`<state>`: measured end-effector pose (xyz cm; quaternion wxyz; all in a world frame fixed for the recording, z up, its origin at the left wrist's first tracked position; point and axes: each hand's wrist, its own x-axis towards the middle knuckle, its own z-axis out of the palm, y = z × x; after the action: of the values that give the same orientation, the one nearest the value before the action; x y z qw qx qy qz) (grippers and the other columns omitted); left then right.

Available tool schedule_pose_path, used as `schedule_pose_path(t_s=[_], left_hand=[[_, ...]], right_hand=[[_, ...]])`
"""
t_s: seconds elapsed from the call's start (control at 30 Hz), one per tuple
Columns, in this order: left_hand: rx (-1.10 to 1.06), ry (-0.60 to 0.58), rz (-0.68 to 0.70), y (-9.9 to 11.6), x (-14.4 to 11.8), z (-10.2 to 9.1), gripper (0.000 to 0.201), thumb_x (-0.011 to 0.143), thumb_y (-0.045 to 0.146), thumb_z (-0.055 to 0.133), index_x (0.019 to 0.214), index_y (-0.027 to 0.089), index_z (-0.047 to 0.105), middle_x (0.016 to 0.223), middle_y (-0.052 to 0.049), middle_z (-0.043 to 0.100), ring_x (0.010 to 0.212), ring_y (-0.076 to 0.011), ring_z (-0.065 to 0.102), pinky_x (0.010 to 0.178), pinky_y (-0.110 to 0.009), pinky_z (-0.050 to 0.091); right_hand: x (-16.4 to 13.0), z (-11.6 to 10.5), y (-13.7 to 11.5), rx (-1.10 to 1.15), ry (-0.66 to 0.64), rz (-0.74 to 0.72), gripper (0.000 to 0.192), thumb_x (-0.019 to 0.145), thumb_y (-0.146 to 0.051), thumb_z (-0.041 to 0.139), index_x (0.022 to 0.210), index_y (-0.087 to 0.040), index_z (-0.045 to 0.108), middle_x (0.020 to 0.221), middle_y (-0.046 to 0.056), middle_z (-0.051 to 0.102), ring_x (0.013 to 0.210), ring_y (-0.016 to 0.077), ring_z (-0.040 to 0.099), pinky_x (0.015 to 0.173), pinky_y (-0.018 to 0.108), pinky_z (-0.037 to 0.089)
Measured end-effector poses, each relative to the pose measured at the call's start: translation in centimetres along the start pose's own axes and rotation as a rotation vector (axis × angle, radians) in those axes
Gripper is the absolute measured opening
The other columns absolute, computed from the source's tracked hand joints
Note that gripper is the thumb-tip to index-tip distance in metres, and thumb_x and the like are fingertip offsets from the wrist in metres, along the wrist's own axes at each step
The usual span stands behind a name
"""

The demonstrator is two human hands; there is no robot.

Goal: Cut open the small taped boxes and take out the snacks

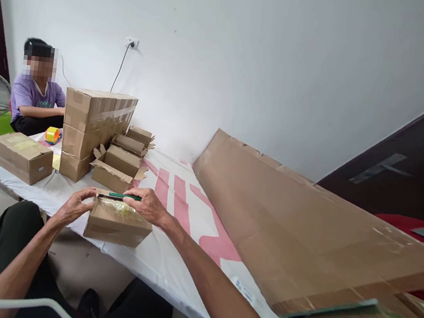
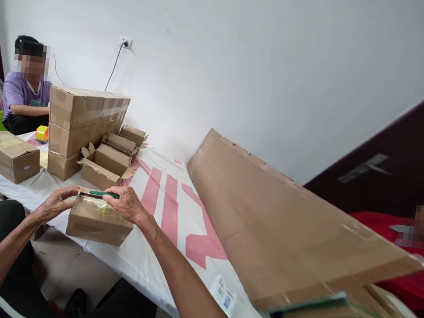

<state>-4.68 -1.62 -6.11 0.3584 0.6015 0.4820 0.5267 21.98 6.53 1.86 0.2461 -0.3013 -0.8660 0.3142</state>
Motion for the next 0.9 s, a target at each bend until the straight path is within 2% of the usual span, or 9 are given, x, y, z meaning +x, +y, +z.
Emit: schedule_pose_path(t_s=[0.27, 0.53, 0.7, 0.9], left_hand=[[0.002, -0.008, 0.022, 0.0, 0.0, 0.1, 0.047, 0.08, 0.062, 0.084, 0.106, 0.022, 0.087, 0.135, -0.01, 0.079, 0.127, -0.0343, 0.07, 0.112, -0.04, 0.055], [0.0, -0.021, 0.02, 0.4, 0.1, 0.0, 0.048, 0.081, 0.062, 0.084, 0.107, 0.022, 0.086, 0.136, -0.011, 0.079, 0.129, -0.0362, 0.069, 0.112, -0.042, 0.055], [-0.007, -0.025, -0.006, 0.4, 0.2, 0.0, 0.047, 0.081, 0.061, 0.085, 0.108, 0.022, 0.086, 0.134, -0.011, 0.08, 0.127, -0.0368, 0.07, 0.111, -0.042, 0.056], [0.014, -0.033, -0.019, 0.1, 0.6, -0.2, 0.045, 0.08, 0.057, 0.084, 0.111, 0.024, 0.085, 0.129, -0.01, 0.082, 0.127, -0.0361, 0.071, 0.114, -0.043, 0.054]], right_hand=[[0.1, -1.2, -1.1, -0.068, -0.073, 0.028, 0.026, 0.092, -0.027, 0.064, 0.102, -0.019, 0.087, 0.084, 0.003, 0.077, 0.072, 0.0142, 0.06, 0.066, 0.027, 0.041], [2.7, -1.5, -2.0, -0.234, -0.165, -0.067, 0.022, 0.093, -0.025, 0.066, 0.098, -0.023, 0.087, 0.085, 0.002, 0.078, 0.077, 0.0158, 0.063, 0.07, 0.028, 0.04], [3.8, -2.4, -3.0, -0.361, -0.229, -0.116, 0.02, 0.093, -0.025, 0.066, 0.088, -0.024, 0.086, 0.073, 0.0, 0.071, 0.066, 0.0135, 0.052, 0.064, 0.03, 0.03], [3.3, -4.2, -2.8, -0.373, -0.294, -0.194, 0.026, 0.097, -0.026, 0.063, 0.078, -0.022, 0.079, 0.07, -0.001, 0.065, 0.063, 0.0124, 0.044, 0.064, 0.032, 0.025]])
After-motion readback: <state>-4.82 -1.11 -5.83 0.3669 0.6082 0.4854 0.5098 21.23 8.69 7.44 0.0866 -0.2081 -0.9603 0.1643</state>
